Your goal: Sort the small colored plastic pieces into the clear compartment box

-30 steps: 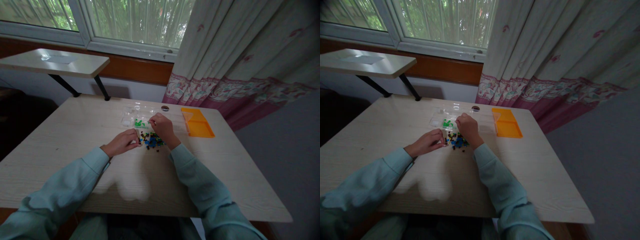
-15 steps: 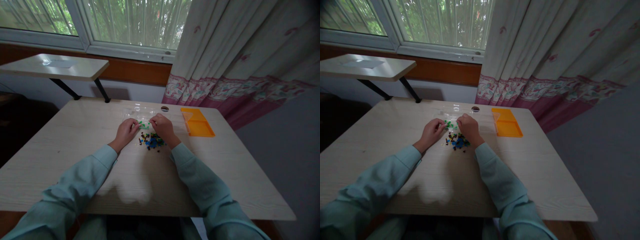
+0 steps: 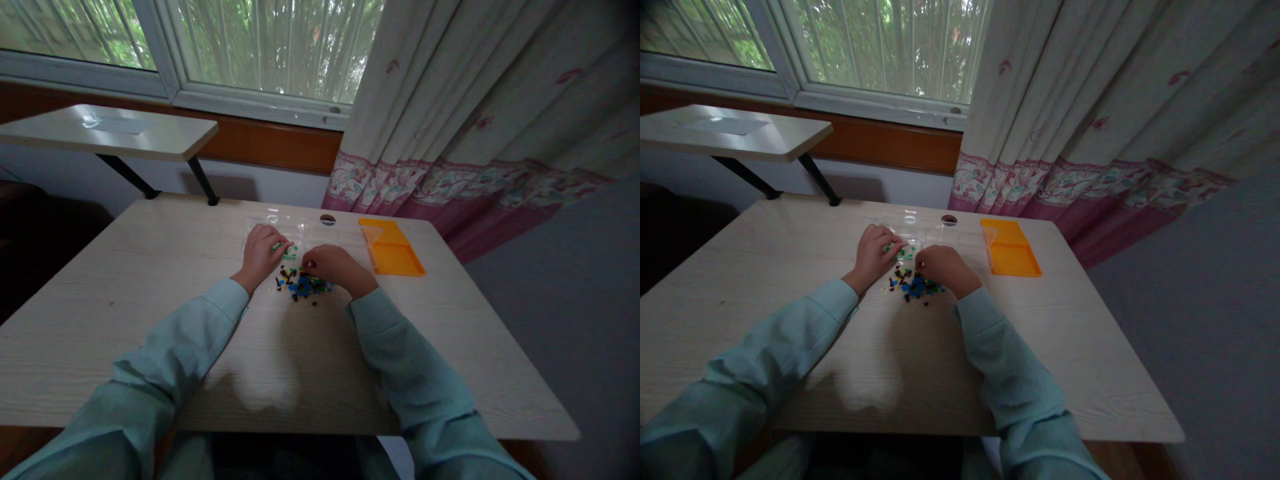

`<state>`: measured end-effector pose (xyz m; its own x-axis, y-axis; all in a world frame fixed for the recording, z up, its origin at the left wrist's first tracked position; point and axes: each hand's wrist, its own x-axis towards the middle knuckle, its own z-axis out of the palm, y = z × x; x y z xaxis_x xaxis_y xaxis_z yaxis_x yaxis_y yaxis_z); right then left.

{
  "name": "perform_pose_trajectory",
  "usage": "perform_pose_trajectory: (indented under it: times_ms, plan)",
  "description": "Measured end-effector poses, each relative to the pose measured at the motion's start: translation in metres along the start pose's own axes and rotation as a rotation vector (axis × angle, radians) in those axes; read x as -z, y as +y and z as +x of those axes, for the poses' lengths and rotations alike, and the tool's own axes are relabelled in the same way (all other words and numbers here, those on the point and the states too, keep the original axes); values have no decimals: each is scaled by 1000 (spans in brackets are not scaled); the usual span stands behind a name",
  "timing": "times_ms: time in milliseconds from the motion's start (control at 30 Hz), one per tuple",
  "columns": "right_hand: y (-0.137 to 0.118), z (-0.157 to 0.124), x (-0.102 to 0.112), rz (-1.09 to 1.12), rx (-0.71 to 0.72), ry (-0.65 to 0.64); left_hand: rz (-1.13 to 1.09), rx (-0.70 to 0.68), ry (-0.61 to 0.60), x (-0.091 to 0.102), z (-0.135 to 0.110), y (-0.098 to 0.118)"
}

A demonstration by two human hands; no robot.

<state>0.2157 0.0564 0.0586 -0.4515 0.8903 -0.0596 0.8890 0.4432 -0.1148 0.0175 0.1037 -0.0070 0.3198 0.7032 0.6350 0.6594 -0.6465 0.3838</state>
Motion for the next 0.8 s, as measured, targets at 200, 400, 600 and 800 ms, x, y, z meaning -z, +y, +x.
perform_pose_trajectory:
  times_ms: [200,400,600,800]
  plan:
    - [-1,5,-7,-19,-15,-22,10,19,9,1,-1,0]
    - [-1,6,-11,-44,-31,-34,7,10,41,1,-1,1]
    - [-1,5,-12,-31,-21,-10,-26,-27,6,6,-6,2]
    - [-4,4,-14,-26,-6,9,-77,-241,-180,12,-10,-3]
